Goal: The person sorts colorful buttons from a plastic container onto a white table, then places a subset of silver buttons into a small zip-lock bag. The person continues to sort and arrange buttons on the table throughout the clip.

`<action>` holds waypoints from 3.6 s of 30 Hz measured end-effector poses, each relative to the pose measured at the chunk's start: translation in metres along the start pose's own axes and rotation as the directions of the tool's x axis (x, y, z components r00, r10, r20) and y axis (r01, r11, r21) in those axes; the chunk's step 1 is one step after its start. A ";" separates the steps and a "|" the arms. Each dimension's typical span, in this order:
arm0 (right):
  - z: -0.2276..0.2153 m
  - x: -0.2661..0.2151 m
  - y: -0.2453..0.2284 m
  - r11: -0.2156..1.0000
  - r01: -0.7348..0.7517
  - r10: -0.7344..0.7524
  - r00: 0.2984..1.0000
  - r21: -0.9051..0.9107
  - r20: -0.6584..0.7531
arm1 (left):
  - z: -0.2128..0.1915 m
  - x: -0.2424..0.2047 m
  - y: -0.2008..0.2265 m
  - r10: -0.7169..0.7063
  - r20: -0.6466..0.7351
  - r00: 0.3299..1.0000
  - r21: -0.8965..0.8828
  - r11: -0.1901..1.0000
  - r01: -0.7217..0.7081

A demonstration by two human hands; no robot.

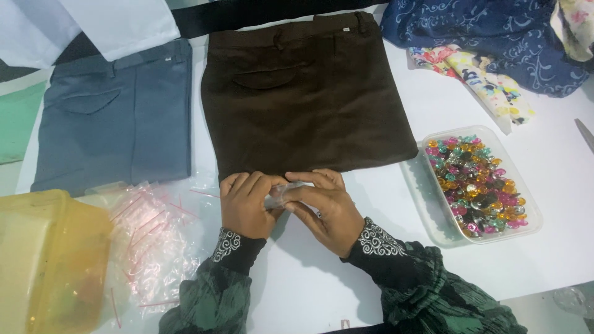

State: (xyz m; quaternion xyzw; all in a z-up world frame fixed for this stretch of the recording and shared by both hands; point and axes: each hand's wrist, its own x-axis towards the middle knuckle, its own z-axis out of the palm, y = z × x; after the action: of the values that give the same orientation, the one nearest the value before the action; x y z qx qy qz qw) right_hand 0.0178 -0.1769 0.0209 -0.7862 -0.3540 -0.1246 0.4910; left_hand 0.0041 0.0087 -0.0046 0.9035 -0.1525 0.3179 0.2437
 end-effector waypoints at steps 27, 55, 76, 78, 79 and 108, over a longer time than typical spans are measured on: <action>0.000 -0.005 0.008 0.991 0.135 -0.132 0.969 -0.001 0.207 | 0.037 -0.020 -0.031 0.108 -0.054 0.993 -0.068 0.991 -0.111; -0.025 -0.054 0.035 0.731 0.221 -0.040 0.958 -0.645 0.284 | 0.018 0.013 0.047 -0.448 0.464 0.764 -0.559 0.522 0.645; -0.066 0.038 -0.049 0.942 0.011 0.043 0.987 -0.336 0.154 | 0.031 0.006 0.049 -0.351 0.253 0.902 -0.666 0.613 0.425; -0.058 0.037 -0.050 0.921 0.077 0.067 0.935 -0.382 0.348 | 0.029 0.009 0.050 -0.333 0.200 0.921 -0.569 0.727 0.386; -0.055 0.036 -0.045 0.921 0.076 0.068 0.935 -0.382 0.348 | 0.027 0.010 0.051 -0.333 0.201 0.921 -0.569 0.726 0.387; -0.064 0.012 -0.023 0.904 -0.015 0.006 1.000 -0.428 -0.023 | 0.007 0.019 0.049 -0.480 0.463 0.745 -0.588 0.463 0.663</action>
State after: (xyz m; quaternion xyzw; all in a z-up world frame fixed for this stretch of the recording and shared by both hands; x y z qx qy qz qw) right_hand 0.0203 -0.2210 0.0746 -0.8753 -0.3088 -0.2049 0.3108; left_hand 0.0008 -0.0379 0.0193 0.7580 0.0221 0.0217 0.6515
